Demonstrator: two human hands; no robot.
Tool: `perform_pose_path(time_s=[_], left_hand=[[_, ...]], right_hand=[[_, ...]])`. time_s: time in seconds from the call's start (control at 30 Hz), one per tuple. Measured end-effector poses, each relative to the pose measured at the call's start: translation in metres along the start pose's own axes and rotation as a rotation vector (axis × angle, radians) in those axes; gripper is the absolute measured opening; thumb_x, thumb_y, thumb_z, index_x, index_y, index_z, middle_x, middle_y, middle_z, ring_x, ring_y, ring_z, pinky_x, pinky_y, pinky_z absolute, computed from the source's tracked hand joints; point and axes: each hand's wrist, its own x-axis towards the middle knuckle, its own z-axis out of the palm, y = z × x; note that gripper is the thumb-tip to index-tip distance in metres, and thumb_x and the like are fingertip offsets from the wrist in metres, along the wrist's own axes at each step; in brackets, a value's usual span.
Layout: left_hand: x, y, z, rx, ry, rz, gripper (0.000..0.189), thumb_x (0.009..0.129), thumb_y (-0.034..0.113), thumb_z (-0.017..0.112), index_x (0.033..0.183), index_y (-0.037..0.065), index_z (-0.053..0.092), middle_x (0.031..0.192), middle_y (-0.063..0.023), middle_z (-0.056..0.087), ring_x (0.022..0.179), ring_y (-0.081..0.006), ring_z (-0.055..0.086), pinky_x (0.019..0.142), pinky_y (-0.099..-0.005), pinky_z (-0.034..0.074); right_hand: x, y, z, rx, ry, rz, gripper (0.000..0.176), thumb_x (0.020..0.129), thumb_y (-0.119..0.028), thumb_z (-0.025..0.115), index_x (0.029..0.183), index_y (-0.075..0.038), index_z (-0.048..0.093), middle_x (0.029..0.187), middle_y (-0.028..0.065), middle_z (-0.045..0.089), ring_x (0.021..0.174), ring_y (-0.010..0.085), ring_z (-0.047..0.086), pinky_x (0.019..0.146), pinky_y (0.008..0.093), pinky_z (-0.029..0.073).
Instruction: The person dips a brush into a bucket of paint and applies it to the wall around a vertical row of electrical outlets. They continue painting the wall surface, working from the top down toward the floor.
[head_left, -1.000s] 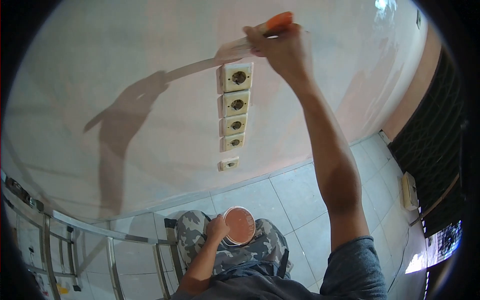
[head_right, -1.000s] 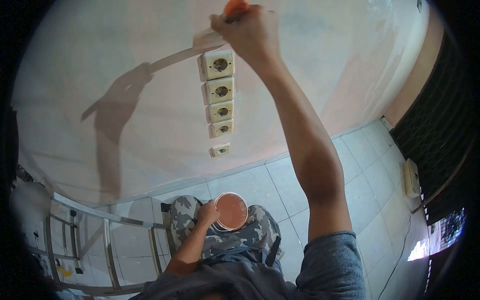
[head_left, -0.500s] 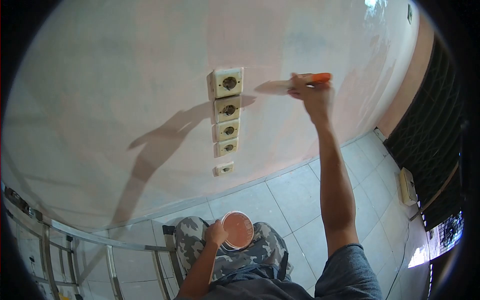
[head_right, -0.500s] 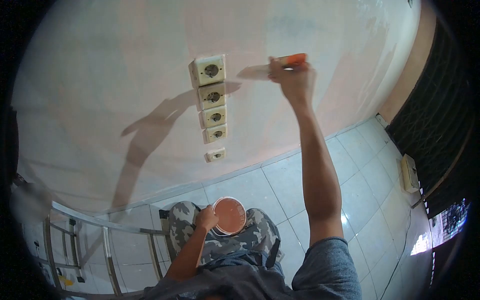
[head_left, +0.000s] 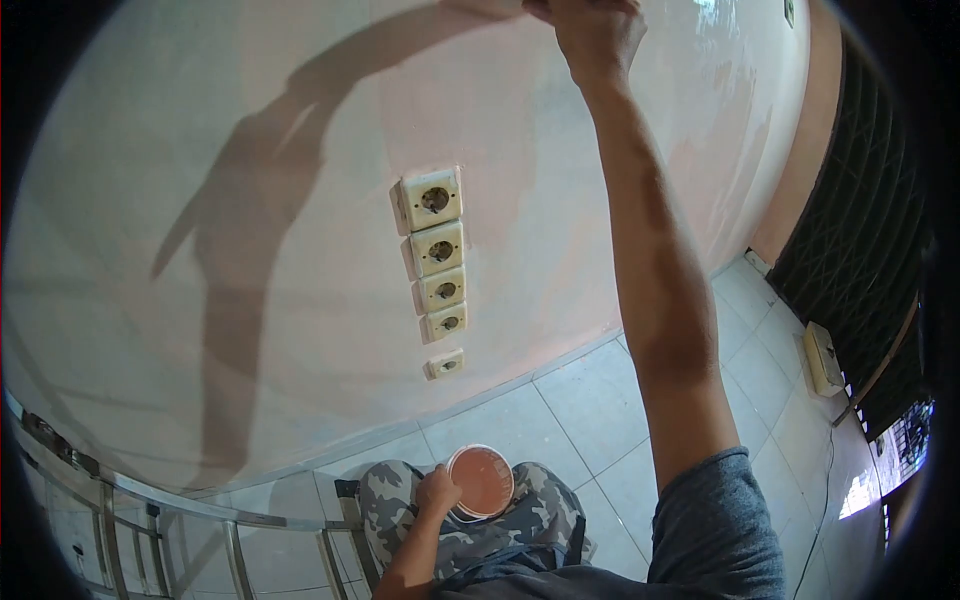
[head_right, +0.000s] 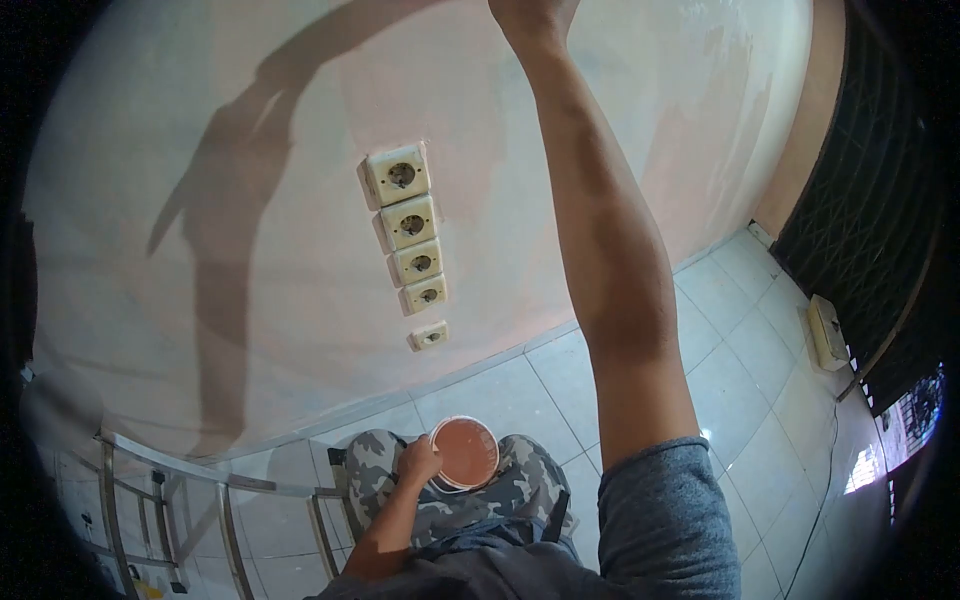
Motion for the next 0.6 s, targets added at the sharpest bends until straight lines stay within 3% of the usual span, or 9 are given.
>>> perform_pose_path(time_s=[0.13, 0.2, 0.27, 0.4, 0.6], left_hand=[[0.003, -0.003, 0.002, -0.009, 0.003, 0.022, 0.037, 0.080, 0.022, 0.057, 0.111, 0.000, 0.058, 0.106, -0.0237, 0.065, 0.100, -0.0385, 0.063, 0.087, -0.0468, 0.050], [0.006, -0.004, 0.005, -0.016, 0.006, 0.027, 0.038, 0.080, 0.023, 0.057, 0.110, 0.000, 0.058, 0.106, -0.0240, 0.065, 0.101, -0.0385, 0.063, 0.087, -0.0468, 0.050], [0.009, -0.007, 0.009, -0.022, 0.012, 0.011, 0.038, 0.080, 0.023, 0.058, 0.110, 0.000, 0.058, 0.106, -0.0243, 0.065, 0.100, -0.0388, 0.063, 0.087, -0.0469, 0.050], [0.007, -0.011, 0.010, -0.033, -0.008, 0.016, 0.038, 0.079, 0.024, 0.058, 0.109, 0.000, 0.058, 0.106, -0.0246, 0.065, 0.100, -0.0394, 0.063, 0.087, -0.0468, 0.050], [0.016, -0.024, 0.017, -0.092, 0.014, 0.127, 0.042, 0.077, 0.023, 0.056, 0.106, -0.008, 0.056, 0.101, -0.0305, 0.063, 0.097, -0.0421, 0.063, 0.086, -0.0484, 0.049]], right_hand=[[-0.026, 0.044, -0.005, -0.097, 0.066, -0.182, 0.016, 0.086, -0.010, 0.068, 0.093, 0.004, 0.064, 0.091, 0.0117, 0.069, 0.083, 0.0118, 0.061, 0.071, 0.0273, 0.051], [-0.065, 0.079, -0.011, -0.132, 0.181, -0.345, 0.019, 0.078, -0.019, 0.072, 0.081, -0.001, 0.071, 0.071, 0.0087, 0.069, 0.065, 0.0152, 0.066, 0.065, 0.0286, 0.052], [-0.113, 0.112, -0.025, -0.162, 0.136, -0.392, 0.013, 0.081, -0.007, 0.070, 0.093, 0.000, 0.069, 0.087, 0.0110, 0.071, 0.076, 0.0160, 0.068, 0.072, 0.0284, 0.052], [-0.229, 0.145, -0.064, -0.180, 0.006, -0.196, 0.012, 0.082, -0.002, 0.066, 0.093, 0.000, 0.068, 0.097, 0.0147, 0.070, 0.088, 0.0200, 0.068, 0.078, 0.0300, 0.052], [-0.340, 0.166, -0.108, -0.243, -0.079, 0.052, 0.010, 0.080, -0.001, 0.068, 0.090, 0.000, 0.067, 0.097, 0.0141, 0.070, 0.089, 0.0209, 0.068, 0.079, 0.0309, 0.053]])
